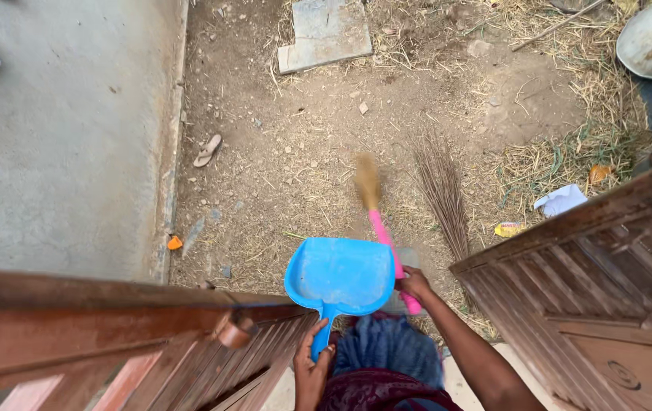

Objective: The person sweeps dirt and debris from concrete stairs and a dirt ground area using a handheld broom while holding a dustpan.

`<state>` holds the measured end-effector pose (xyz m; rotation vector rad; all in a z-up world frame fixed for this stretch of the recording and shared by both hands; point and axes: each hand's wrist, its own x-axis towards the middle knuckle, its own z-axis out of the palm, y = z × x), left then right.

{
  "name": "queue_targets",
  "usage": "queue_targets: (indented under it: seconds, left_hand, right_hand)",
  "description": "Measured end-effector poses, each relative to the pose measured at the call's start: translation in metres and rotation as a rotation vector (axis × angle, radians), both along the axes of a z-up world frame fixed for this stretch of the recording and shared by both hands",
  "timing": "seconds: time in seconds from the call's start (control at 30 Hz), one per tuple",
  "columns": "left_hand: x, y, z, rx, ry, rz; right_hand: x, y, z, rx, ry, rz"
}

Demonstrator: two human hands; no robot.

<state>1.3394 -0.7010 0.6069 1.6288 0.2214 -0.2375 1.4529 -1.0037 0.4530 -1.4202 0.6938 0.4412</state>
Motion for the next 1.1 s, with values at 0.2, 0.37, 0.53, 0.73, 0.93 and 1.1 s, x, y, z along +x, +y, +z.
queue_targets:
  seconds: [0.2, 0.37, 0.53, 0.73, 0.93, 1.1]
  left_hand:
    - [0.035, -0.011, -0.021, 0.007, 0.02, 0.07]
    - [0.077, -0.02, -0.059, 0.164, -0.159, 0.164]
    - [0.107, -0.025, -0.084, -0.037, -0.024, 0.337]
    - [0.119, -0.042, -0.092, 0.029, -0.141, 0.487]
    - [0.14, -0.06, -0.081, 0.05, -0.024, 0.547]
    - [0.148, -0.061, -0.081, 0.076, -0.093, 0.512]
  right_hand:
    - [0.046, 0.01, -0.046, 0.027, -0.079, 0.223]
    - [0.112, -0.029, -0.063, -0.094, 0.079, 0.365]
    - [0.179, -0.057, -0.043, -0.049, 0.152, 0.045]
    - [0.208, -0.015, -0.013, 0.194, -0.023, -0.033]
    - [0.25, -0.018, -0.018, 0.144, 0.114, 0.251]
    - [0.274, -0.045, -0.023, 0.139, 0.206, 0.217]
